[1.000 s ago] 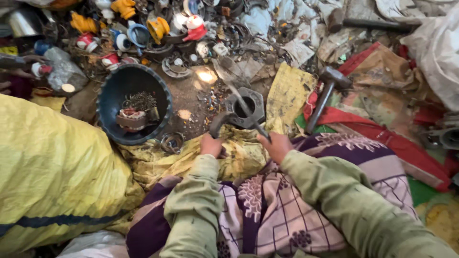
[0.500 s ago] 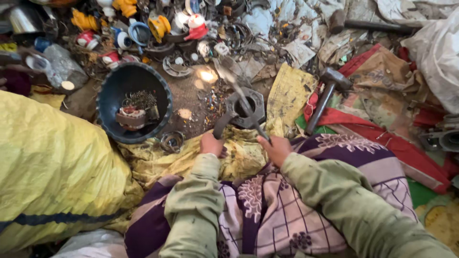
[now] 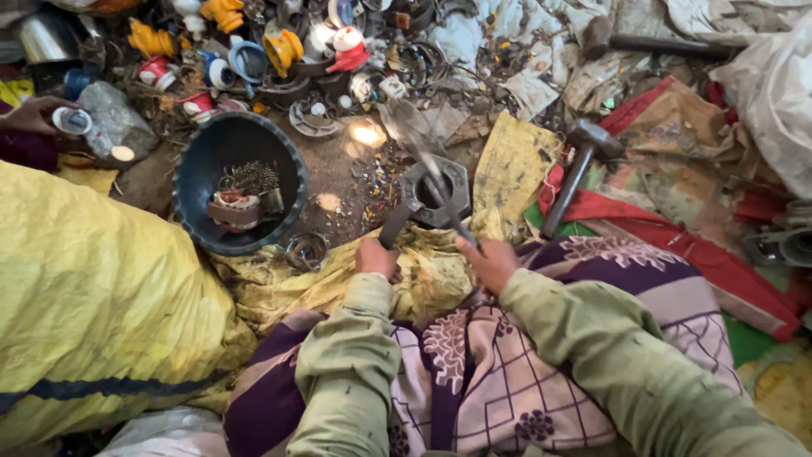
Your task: The person sits on the floor and repeatedly hammers a metal piece placed on a hexagonal anvil. They adjust the metal piece between strikes and occasionally pick up or set down the hammer.
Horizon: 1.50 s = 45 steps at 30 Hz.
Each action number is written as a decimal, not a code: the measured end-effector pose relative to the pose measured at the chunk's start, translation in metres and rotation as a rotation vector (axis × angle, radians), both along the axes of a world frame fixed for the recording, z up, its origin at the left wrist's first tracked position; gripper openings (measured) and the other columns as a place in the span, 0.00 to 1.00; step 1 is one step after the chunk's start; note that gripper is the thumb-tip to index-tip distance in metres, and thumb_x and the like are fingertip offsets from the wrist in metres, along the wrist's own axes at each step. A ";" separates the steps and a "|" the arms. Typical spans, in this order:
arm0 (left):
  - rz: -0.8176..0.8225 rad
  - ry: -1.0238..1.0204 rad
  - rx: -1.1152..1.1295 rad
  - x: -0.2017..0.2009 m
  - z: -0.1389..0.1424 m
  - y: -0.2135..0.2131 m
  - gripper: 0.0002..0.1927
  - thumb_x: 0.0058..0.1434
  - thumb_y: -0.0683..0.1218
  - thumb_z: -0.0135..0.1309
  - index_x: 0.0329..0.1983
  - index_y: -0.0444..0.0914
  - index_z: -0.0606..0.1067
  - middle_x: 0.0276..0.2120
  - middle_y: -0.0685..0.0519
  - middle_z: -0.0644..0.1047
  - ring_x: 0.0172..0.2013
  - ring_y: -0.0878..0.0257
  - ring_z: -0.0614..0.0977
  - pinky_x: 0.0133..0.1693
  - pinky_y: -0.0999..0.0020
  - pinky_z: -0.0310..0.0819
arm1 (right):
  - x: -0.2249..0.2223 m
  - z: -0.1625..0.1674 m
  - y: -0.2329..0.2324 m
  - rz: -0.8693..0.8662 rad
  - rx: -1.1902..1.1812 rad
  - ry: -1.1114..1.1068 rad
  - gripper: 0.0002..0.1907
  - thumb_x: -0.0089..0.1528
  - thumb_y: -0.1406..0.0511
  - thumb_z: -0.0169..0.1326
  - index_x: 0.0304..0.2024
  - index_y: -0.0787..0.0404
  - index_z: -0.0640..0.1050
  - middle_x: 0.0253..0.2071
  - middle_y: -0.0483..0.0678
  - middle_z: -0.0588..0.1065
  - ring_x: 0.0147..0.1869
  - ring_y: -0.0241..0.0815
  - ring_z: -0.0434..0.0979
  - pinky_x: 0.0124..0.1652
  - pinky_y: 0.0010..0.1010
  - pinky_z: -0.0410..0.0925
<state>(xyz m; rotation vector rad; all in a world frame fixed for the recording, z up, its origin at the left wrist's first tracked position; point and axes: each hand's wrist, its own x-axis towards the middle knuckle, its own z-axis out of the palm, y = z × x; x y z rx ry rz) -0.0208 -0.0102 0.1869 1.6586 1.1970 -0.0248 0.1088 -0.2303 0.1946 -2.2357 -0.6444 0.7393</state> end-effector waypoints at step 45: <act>-0.134 0.241 0.452 0.000 -0.021 0.007 0.16 0.52 0.48 0.66 0.40 0.33 0.82 0.40 0.35 0.81 0.44 0.39 0.83 0.46 0.48 0.78 | -0.003 0.008 -0.009 -0.049 0.106 0.091 0.30 0.66 0.44 0.49 0.37 0.65 0.78 0.20 0.54 0.72 0.24 0.50 0.76 0.28 0.44 0.69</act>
